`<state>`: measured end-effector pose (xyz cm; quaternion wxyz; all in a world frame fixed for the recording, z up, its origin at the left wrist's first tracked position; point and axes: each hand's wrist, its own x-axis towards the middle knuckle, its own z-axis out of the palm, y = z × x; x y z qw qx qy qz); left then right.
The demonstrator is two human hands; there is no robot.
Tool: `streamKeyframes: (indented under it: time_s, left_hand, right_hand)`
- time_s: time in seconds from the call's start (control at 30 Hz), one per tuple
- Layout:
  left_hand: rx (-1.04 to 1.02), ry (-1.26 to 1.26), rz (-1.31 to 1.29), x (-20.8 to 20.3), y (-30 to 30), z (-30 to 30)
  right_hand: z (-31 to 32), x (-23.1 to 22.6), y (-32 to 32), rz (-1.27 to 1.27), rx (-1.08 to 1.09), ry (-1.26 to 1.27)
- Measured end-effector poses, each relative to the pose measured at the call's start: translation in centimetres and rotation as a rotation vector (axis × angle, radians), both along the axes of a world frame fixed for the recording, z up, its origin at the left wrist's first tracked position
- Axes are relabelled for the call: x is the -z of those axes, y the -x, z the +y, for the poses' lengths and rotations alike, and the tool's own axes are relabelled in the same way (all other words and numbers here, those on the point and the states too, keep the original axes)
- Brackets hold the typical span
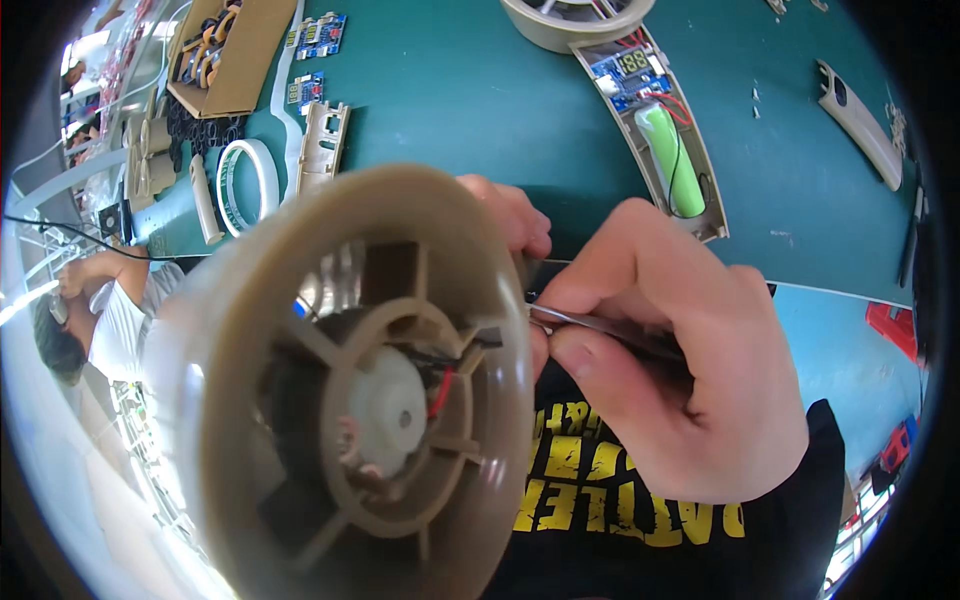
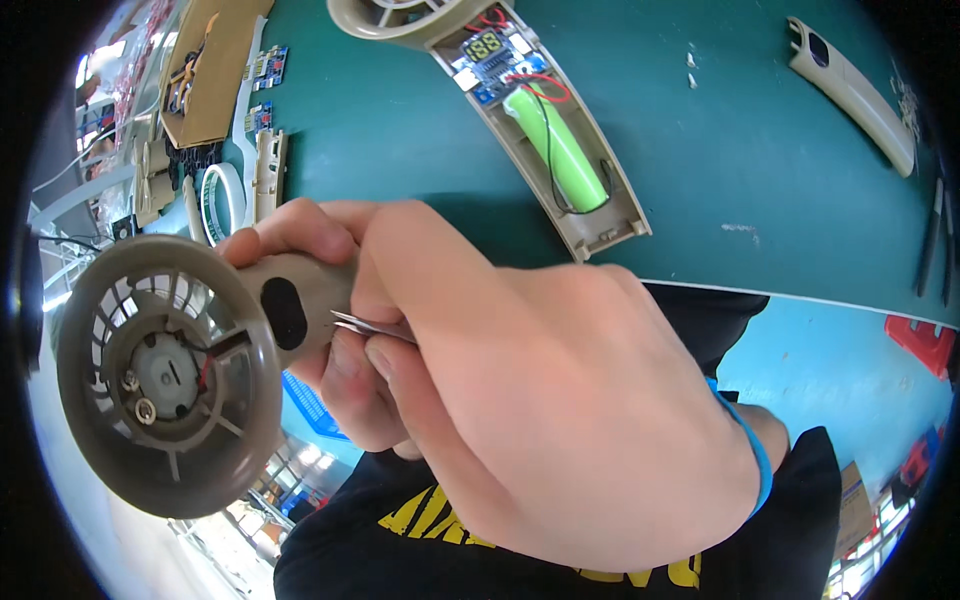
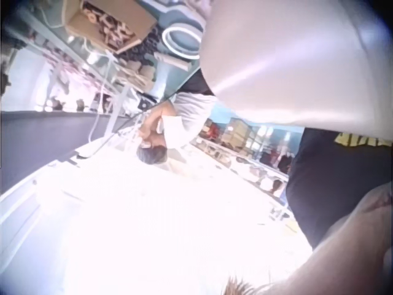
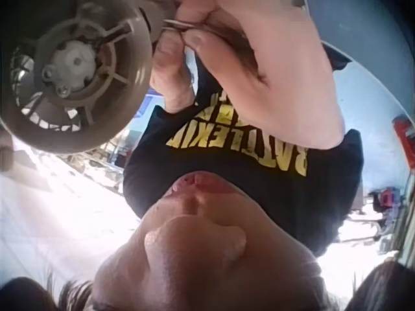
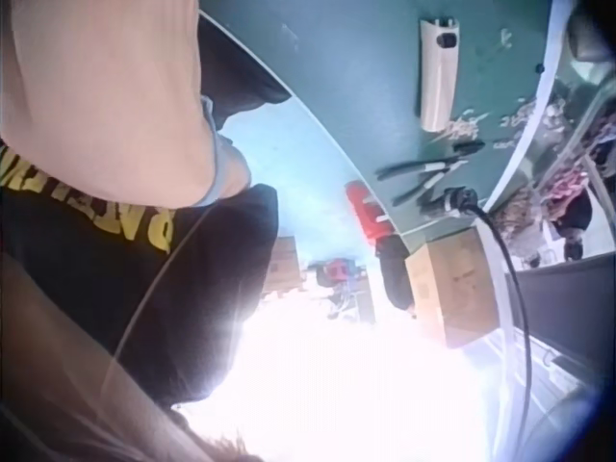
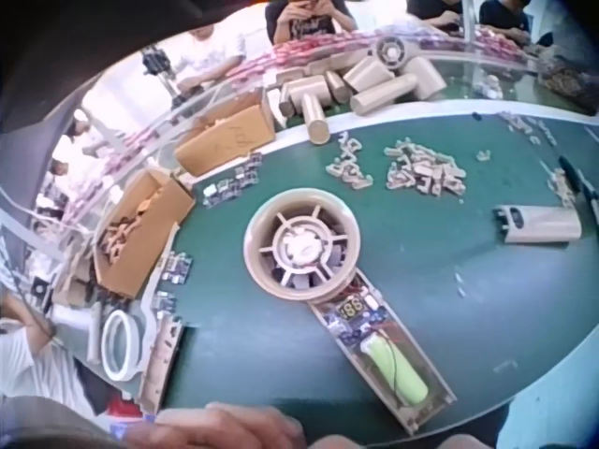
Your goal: Assembling handheld portable fans by putting together the plastic housing, motor, battery, and circuit board using hand tools.
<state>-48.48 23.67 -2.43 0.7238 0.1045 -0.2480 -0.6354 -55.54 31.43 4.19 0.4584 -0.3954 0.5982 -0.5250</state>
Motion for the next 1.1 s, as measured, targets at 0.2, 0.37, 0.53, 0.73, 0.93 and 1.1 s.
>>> streamKeyframes:
  time_s: [0.2, 0.37, 0.53, 0.73, 0.93, 1.1]
  left_hand:
    - [0.326, 0.134, -0.524, -2.6, -4.1, -2.2]
    - [0.707, 0.48, -1.136, -2.7, -6.3, -5.1]
    - [0.615, 0.507, -0.952, -1.6, -5.7, -4.1]
    - [0.537, 0.317, -0.746, -1.1, -4.6, -2.7]
    - [0.524, 0.303, -0.516, 0.8, -4.0, -2.4]
    - [0.626, 0.3, -0.378, 0.4, -4.5, -3.8]
  right_hand:
    - [-0.3, -0.2, 0.8, 0.004, -0.052, -0.082]
    - [-1.0, -1.2, 0.1, -0.193, 0.075, -0.048]
    - [-0.6, 0.6, -0.4, -0.236, 0.066, 0.134]
    - [-1.8, -0.2, -1.3, -0.405, 0.216, -0.016]
    - [-0.2, 2.1, -1.4, -0.475, 0.481, 0.098]
    - [-0.2, 1.4, 0.0, -0.404, 0.107, 0.068]
